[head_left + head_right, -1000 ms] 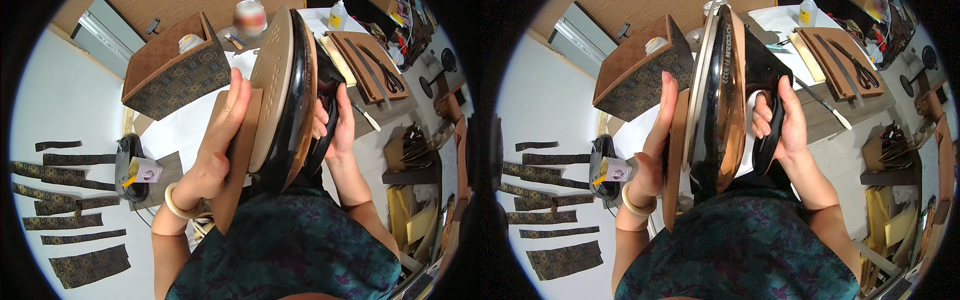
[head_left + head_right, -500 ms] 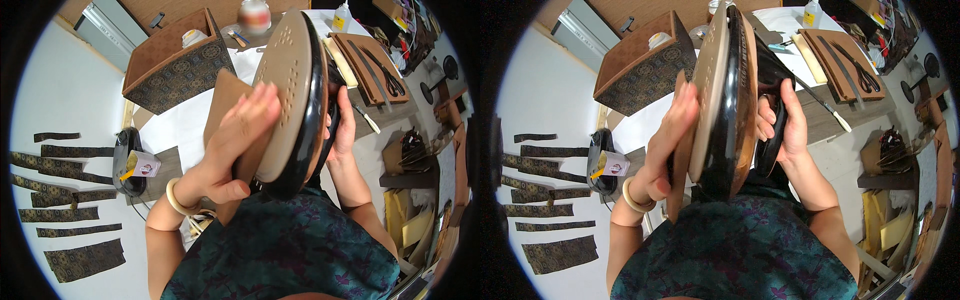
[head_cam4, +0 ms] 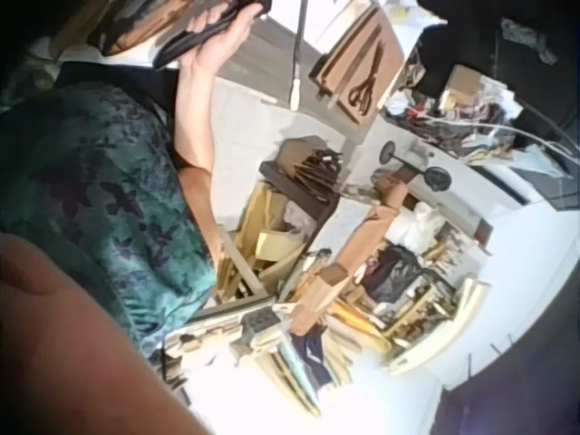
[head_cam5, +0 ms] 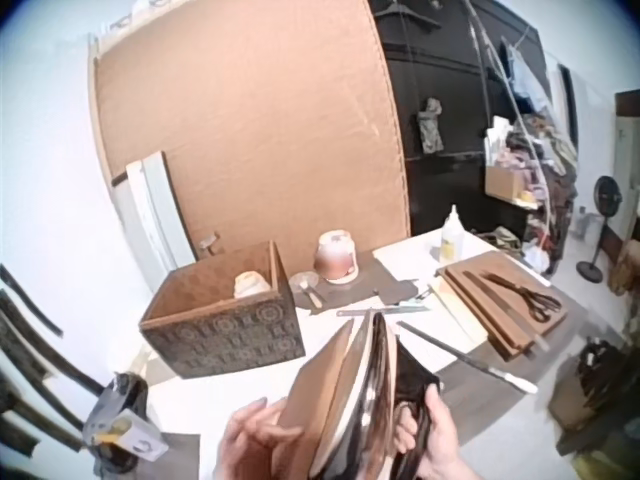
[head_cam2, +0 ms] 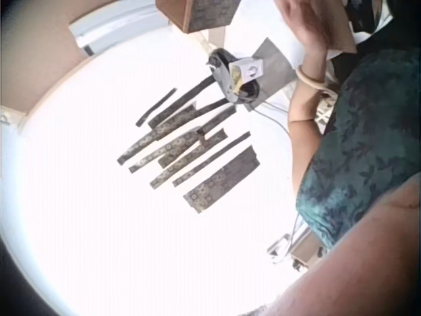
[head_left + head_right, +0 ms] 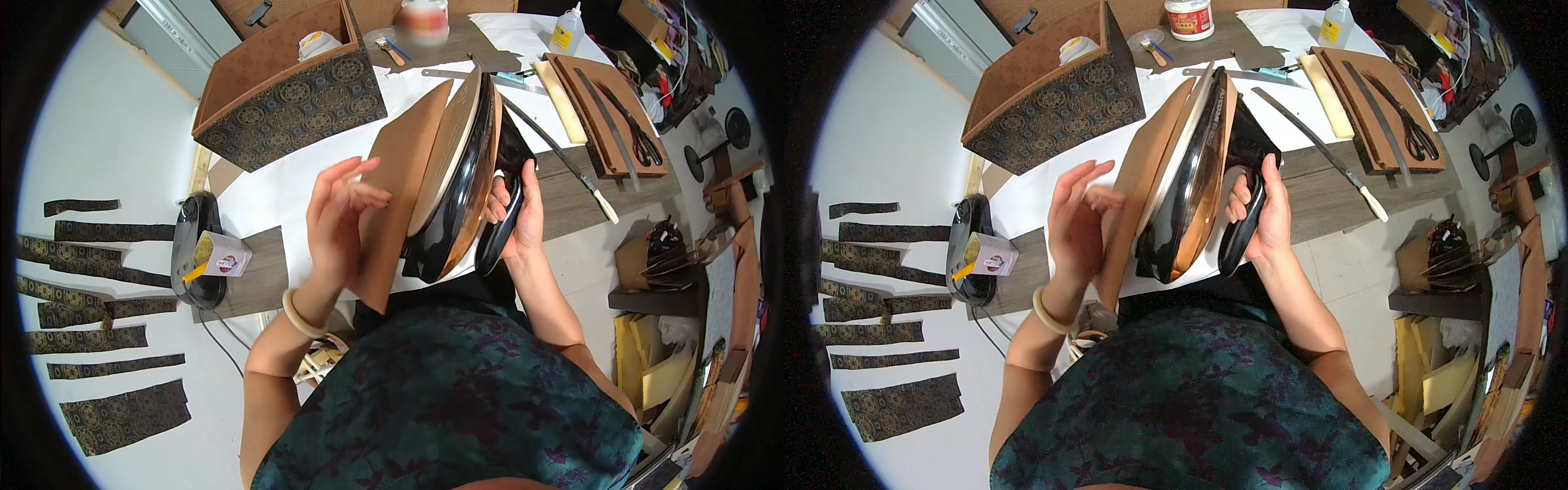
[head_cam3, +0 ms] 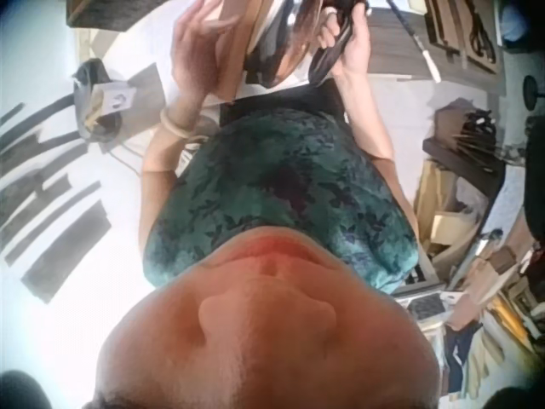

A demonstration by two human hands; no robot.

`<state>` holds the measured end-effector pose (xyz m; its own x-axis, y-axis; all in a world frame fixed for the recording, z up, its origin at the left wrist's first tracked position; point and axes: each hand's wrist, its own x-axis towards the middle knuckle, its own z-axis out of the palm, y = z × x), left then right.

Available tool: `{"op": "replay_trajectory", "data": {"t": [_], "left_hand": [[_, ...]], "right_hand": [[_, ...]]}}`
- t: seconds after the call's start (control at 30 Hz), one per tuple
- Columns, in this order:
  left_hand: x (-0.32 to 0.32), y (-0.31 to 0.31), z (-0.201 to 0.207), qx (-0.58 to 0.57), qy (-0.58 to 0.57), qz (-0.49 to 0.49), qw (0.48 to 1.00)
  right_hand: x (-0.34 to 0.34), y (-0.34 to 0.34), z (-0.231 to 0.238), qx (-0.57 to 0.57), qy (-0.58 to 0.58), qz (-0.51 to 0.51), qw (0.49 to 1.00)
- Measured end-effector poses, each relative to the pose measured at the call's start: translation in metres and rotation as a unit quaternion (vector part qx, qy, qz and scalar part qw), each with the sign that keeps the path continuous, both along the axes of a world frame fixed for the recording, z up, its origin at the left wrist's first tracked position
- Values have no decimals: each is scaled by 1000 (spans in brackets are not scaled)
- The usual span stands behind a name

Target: The person assembles a decorative box by applying adhesive to a brown strip, folding and pressing it into shape, and ironing the edges to set the bond. The person then places the assembled piece into a patterned box.

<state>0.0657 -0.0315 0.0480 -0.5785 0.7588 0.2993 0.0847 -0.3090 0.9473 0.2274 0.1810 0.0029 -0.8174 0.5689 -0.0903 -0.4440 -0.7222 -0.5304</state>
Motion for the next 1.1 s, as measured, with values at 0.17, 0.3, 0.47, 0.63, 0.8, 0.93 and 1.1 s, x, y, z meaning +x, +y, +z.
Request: {"op": "replay_trajectory", "data": {"t": [0.17, 0.3, 0.47, 0.63, 0.8, 0.93, 1.1], "left_hand": [[-84, 83, -27, -157, 5, -17, 987], [-62, 104, -1, -153, 4, -145, 977], [-49, 87, 17, -166, 154, -155, 962], [-34, 78, 37, -150, 179, -180, 956], [-19, 76, 49, -110, 240, -178, 948], [-13, 75, 50, -101, 241, -171, 950], [-6, 72, 61, -99, 273, -165, 942]], "right_hand": [[-22, -4, -4, -34, -35, 10, 999], [-31, 5, -21, -61, -7, -13, 998], [-29, 24, -16, -64, 2, -39, 997], [-21, 29, -2, 16, 23, -43, 999], [-8, 25, 10, 53, 22, -74, 996], [-2, 21, 15, 63, 29, -81, 994], [7, 13, 22, 79, 25, -92, 992]]}}
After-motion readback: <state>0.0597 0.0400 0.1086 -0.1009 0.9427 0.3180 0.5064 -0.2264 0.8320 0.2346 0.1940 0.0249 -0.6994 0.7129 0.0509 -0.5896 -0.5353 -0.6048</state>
